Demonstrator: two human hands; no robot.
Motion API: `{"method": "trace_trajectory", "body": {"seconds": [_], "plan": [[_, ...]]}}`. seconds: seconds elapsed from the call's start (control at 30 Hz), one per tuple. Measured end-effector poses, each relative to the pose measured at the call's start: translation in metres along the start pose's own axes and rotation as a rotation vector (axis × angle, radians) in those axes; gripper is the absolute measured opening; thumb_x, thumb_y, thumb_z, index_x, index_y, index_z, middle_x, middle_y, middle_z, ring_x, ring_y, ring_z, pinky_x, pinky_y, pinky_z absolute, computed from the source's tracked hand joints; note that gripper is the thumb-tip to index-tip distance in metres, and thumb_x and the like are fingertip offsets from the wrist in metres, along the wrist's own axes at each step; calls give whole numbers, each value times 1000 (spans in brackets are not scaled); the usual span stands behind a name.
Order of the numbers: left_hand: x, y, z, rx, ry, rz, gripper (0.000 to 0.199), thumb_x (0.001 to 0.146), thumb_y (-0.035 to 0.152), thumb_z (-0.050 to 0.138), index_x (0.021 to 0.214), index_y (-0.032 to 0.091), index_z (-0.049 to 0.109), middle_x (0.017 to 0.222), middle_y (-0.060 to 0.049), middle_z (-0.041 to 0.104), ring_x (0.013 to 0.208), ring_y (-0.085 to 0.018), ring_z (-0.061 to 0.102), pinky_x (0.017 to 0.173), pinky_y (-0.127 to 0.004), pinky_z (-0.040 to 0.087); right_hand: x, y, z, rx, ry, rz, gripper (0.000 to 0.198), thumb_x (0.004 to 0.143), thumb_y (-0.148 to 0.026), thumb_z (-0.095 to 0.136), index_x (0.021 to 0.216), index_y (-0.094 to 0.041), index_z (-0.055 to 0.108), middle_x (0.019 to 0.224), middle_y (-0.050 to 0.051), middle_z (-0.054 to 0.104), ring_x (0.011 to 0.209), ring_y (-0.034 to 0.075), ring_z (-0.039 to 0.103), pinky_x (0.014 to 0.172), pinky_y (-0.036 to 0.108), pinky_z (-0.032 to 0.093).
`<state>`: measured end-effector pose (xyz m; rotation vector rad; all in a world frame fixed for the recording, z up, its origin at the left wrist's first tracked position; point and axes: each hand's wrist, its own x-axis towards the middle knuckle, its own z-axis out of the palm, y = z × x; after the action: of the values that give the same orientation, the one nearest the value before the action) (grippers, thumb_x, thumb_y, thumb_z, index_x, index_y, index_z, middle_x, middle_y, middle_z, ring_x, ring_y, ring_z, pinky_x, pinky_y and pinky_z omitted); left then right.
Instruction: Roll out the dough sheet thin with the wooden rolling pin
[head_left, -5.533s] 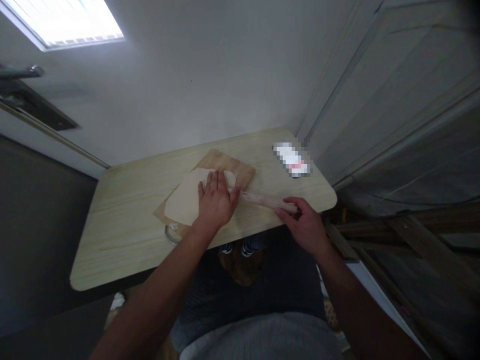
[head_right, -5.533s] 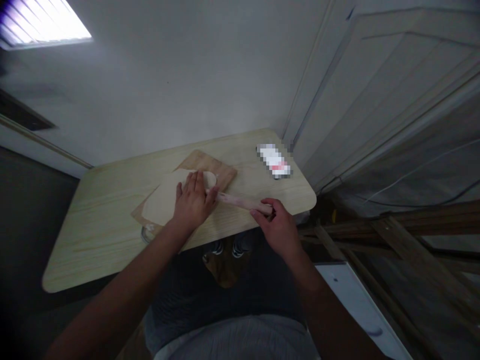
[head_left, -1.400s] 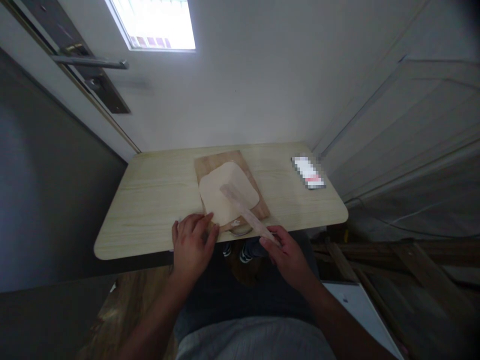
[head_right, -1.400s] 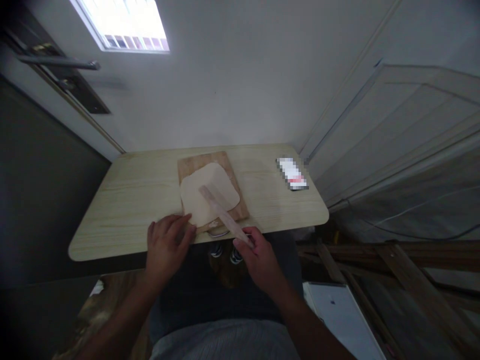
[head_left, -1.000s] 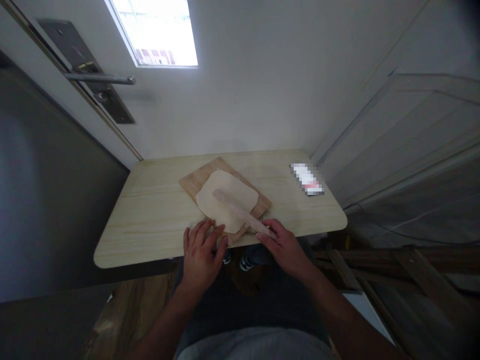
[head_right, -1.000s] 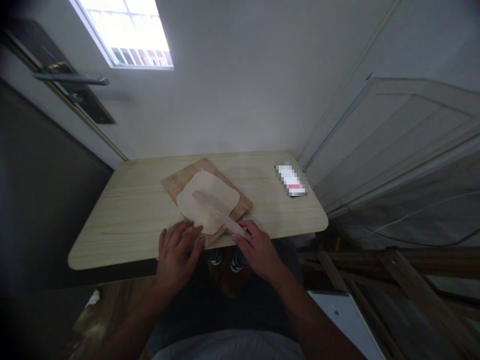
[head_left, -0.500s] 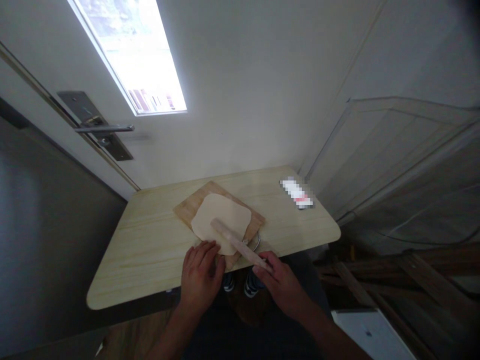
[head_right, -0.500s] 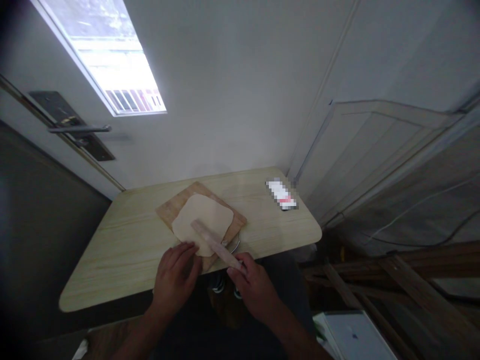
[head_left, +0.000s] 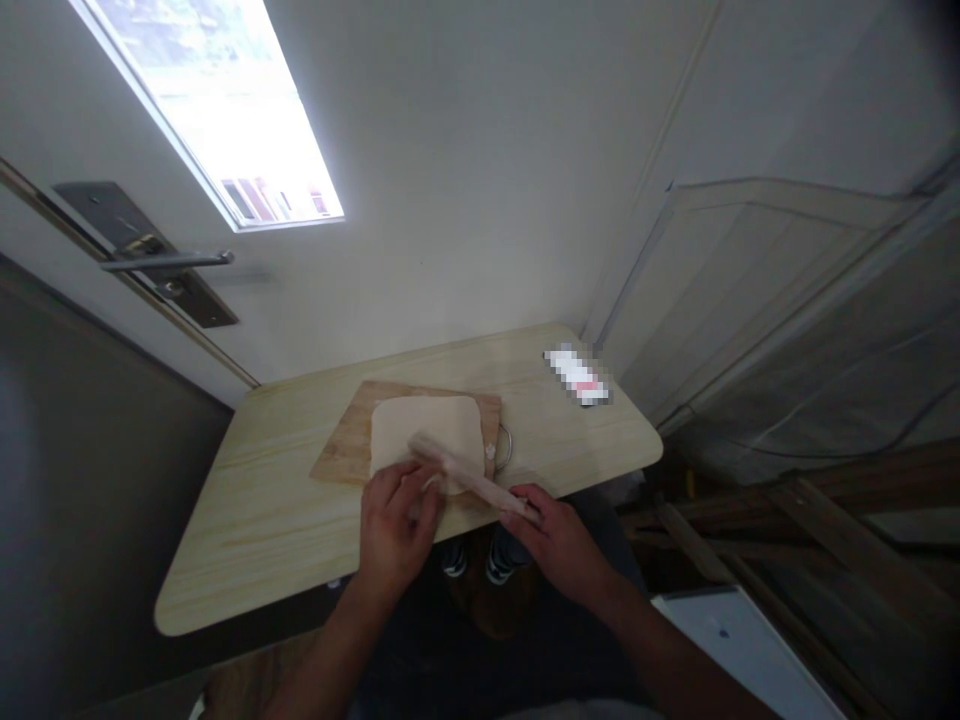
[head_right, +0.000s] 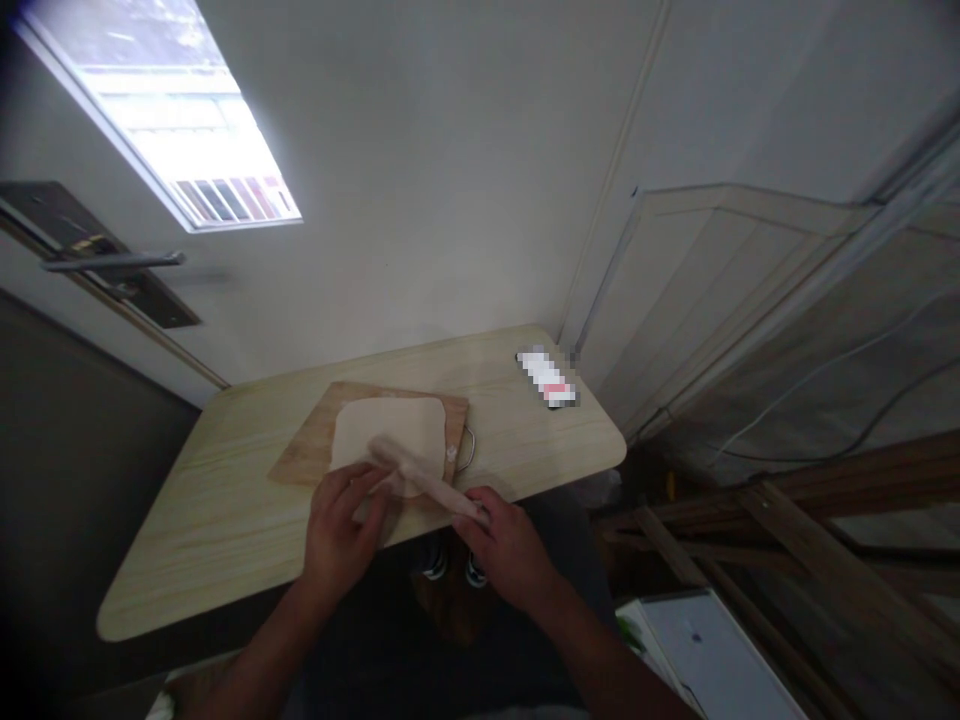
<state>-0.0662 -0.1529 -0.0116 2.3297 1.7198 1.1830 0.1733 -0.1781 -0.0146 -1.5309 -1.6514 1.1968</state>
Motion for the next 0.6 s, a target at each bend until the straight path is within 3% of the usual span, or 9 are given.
{"method": "trace_trajectory", "body": {"seconds": [0.1, 0.23, 0.37, 0.6], "plan": [[40, -4, 12, -46, 10, -6, 26, 97, 35, 53, 111, 25, 72, 111, -7, 70, 110, -24, 62, 99, -42, 49, 4, 0, -4, -22, 36, 2, 29, 89, -41, 62, 108, -20, 70, 84, 2, 72, 76, 18, 66, 68, 28, 45], [83, -11, 40, 12, -189, -2, 34, 98, 42, 50, 121, 25, 69, 127, -8, 68, 122, -26, 57, 110, -48, 41, 5, 0, -5, -37, 64, 18, 29, 90, -42, 63, 107, -20, 70, 84, 2, 72, 74, 18, 66, 67, 28, 44], [94, -15, 55, 171, -322, 66, 37, 100, 46, 44, 126, 30, 66, 139, -8, 61, 133, -30, 49, 114, -59, 29, 1, 3, -4, -74, 57, 16, 33, 95, -50, 56, 103, -20, 69, 79, 1, 70, 72, 18, 64, 65, 28, 42], [106, -9, 63, 179, -380, 97, 43, 100, 53, 40, 128, 30, 63, 137, -9, 62, 132, -32, 49, 111, -59, 31, -3, 3, -5, -191, 93, 20, 42, 100, -56, 42, 107, -21, 64, 84, 4, 71, 77, 21, 66, 69, 29, 42]]}}
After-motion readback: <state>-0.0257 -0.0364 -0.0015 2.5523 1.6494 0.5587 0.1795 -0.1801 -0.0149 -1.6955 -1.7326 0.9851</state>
